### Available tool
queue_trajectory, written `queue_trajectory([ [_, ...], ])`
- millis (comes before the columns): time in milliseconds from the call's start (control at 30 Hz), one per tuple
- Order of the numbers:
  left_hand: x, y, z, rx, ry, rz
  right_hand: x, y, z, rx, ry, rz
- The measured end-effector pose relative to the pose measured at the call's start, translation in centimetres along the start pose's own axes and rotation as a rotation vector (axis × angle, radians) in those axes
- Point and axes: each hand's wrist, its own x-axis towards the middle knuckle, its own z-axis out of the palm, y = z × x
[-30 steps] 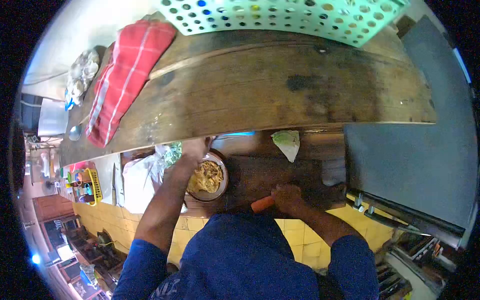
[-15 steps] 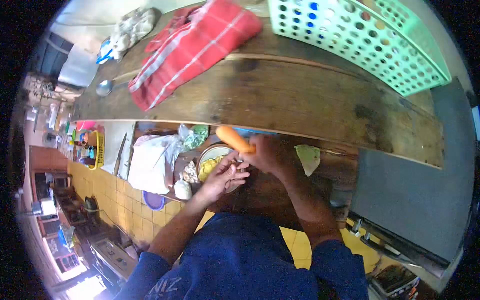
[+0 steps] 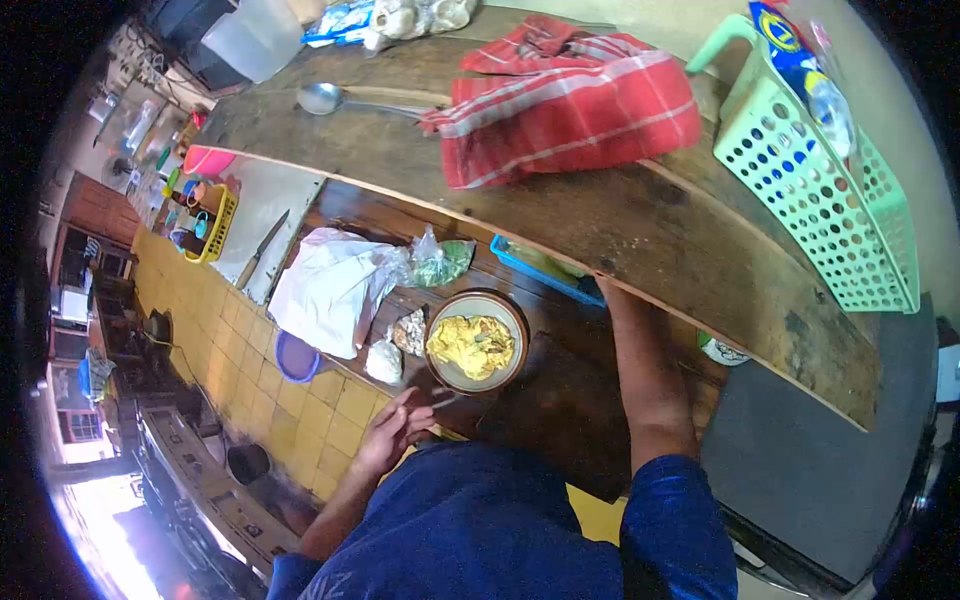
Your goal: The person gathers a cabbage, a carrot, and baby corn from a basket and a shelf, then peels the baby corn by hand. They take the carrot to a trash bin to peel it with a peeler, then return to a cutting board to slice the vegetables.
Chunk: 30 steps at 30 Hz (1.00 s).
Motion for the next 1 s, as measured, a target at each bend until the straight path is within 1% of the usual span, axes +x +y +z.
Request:
queue_trajectory([
  [67,-1.7,-1.1,-1.3,-0.087,0.1,0.003,0.2,0.9,-0.6,-0.008,-0.003,0.02],
  [133,-2.6,-2.5,-3.0,-0.084,0.123,-0.02,0.5,0.5,-1.5,-0.004,-0.003,0.015],
  [200,-2.7,-3.3,-3.8,-0.072,0.142,-0.034,0.7,-1.6,-2.2,0.036,-0.004,-0.047],
  [267,-2.7,-3.5,-3.7,-0.086,0.176,-0.036,0.6,-5.0,-2.5,0.097,-0.024,-0.149],
  [333,-2.4,-2.7,-2.7,-0.075,0.15,-0.02,0.6,-7.9,-1.5,0.148,-0.092,-0.23],
  [367,-2.1,-2.3,-2.1,-0.064,0.127,-0.009,1.1,-8.2,-0.5,0.15,-0.086,-0.231],
  [433,-1.6,-1.8,-1.3,-0.059,0.119,0.005,2.5,-8.9,2.7,0.217,-0.515,-0.045],
  [467,-1.3,-1.5,-1.0,-0.057,0.111,0.013,2.7,-8.9,3.6,0.223,-0.51,-0.048],
  [533,-1.5,-0.4,0.3,-0.042,0.107,0.037,3.0,-8.5,5.0,0.226,-0.569,-0.175],
  [567,-1.6,0.0,0.7,-0.034,0.097,0.055,2.8,-8.0,5.9,0.227,-0.567,-0.177],
  [600,-1.7,0.2,0.8,-0.035,0.097,0.059,2.6,-7.0,7.7,0.141,-0.308,-0.301],
  [633,-1.8,0.3,0.7,-0.049,0.097,0.074,2.6,-6.5,7.8,0.053,-0.049,-0.42],
  [667,-2.0,0.3,0.7,-0.064,0.099,0.087,2.0,-5.4,7.6,0.148,-0.054,-0.379],
  [767,-2.2,0.7,0.9,-0.124,0.073,0.088,0.5,-3.2,3.3,0.455,-0.162,-0.218],
  [900,1.0,1.7,2.9,-0.061,0.023,0.041,-1.9,-1.3,1.9,0.601,-0.189,-0.153],
  [967,4.1,2.5,5.0,0.074,-0.065,0.011,-2.5,-1.1,2.8,0.612,-0.189,-0.147],
  [1000,5.6,2.8,5.9,0.082,-0.07,0.005,-2.5,-0.8,3.8,0.629,-0.3,-0.105],
])
